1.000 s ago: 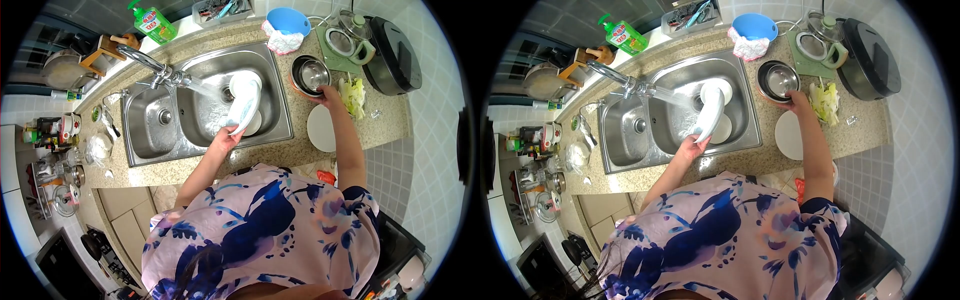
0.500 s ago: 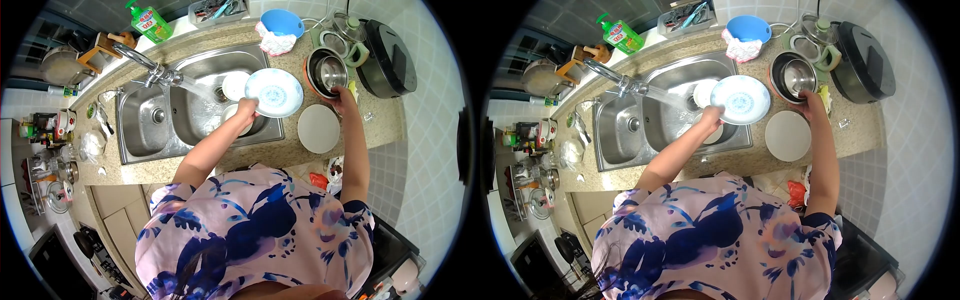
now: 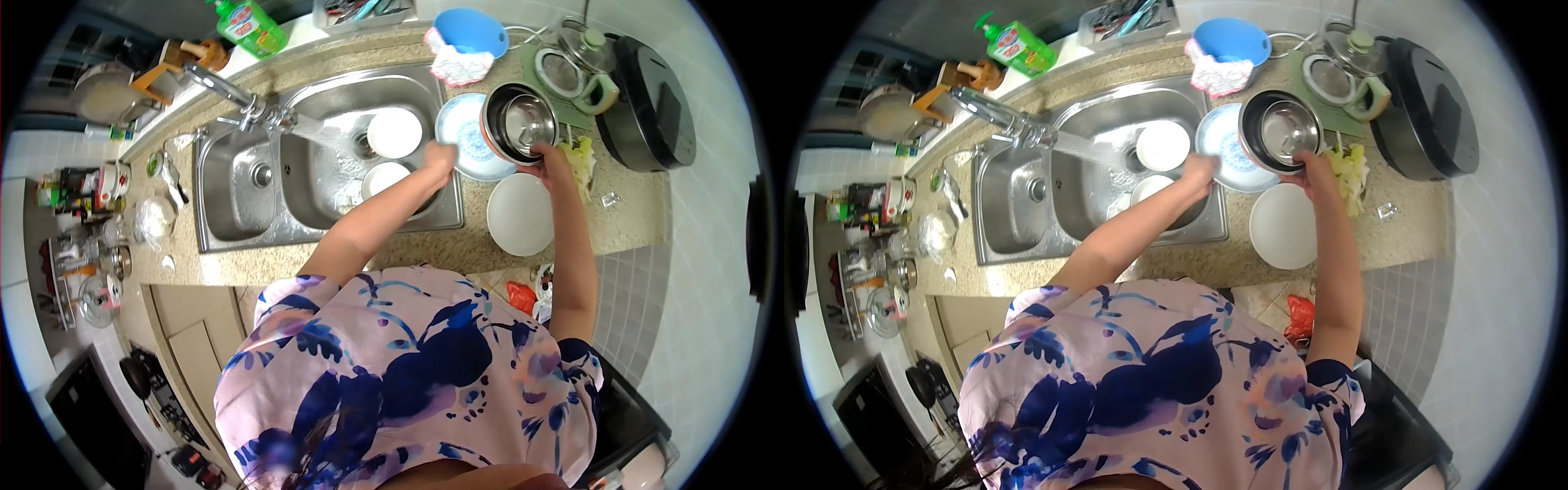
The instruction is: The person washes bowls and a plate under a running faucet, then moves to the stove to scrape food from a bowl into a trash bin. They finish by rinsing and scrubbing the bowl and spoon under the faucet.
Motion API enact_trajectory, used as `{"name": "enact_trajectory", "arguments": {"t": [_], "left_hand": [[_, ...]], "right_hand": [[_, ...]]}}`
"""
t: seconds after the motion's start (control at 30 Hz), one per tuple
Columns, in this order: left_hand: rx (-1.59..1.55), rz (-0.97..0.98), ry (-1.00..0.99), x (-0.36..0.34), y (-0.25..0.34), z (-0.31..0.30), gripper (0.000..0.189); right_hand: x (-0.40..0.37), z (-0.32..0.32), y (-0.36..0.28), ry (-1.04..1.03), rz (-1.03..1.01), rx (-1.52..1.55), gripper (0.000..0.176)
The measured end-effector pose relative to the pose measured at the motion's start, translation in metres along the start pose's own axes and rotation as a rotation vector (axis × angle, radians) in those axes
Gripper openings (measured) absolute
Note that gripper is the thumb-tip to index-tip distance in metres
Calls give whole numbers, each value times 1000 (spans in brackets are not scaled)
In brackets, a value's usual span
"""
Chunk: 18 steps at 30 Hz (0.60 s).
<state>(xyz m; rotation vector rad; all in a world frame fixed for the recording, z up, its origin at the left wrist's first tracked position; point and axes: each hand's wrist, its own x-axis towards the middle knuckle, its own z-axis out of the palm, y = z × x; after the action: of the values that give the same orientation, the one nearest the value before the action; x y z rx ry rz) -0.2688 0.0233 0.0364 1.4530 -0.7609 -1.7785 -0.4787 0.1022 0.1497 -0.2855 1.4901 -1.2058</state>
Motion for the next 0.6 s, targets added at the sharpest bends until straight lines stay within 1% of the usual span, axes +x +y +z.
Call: {"name": "enact_trajectory", "arguments": {"t": [0.07, 0.1, 0.17, 0.2, 0.27, 0.3, 0.33, 0.4, 0.47, 0.53, 0.6], "left_hand": [[175, -31, 13, -4, 11, 3, 31], [169, -35, 28, 8, 3, 4, 31], [373, 75, 48, 36, -21, 2, 22], [367, 68, 60, 26, -10, 2, 22], [315, 13, -48, -12, 32, 8, 32], [284, 84, -12, -16, 33, 9, 29], [276, 81, -1, -14, 33, 6, 29], [338, 17, -204, -13, 39, 0, 27], [327, 17, -200, -17, 42, -2, 27], [415, -41, -235, -18, 46, -6, 29], [389, -64, -240, -19, 45, -8, 31]], "right_hand": [[6, 11, 4, -21, 6, -49, 24], [8, 15, 5, -14, 17, -51, 24], [14, 18, 7, -13, 36, -62, 24], [19, 18, 8, -9, 52, -87, 22], [21, 23, 10, -15, 75, -124, 21], [18, 27, 9, 29, 60, -132, 20], [17, 30, 8, 74, 42, -140, 20], [23, 28, 9, 66, 59, -157, 19], [29, 23, 12, 64, 72, -169, 19], [31, 24, 13, 67, 93, -150, 20], [29, 25, 13, 66, 80, -155, 19]]}}
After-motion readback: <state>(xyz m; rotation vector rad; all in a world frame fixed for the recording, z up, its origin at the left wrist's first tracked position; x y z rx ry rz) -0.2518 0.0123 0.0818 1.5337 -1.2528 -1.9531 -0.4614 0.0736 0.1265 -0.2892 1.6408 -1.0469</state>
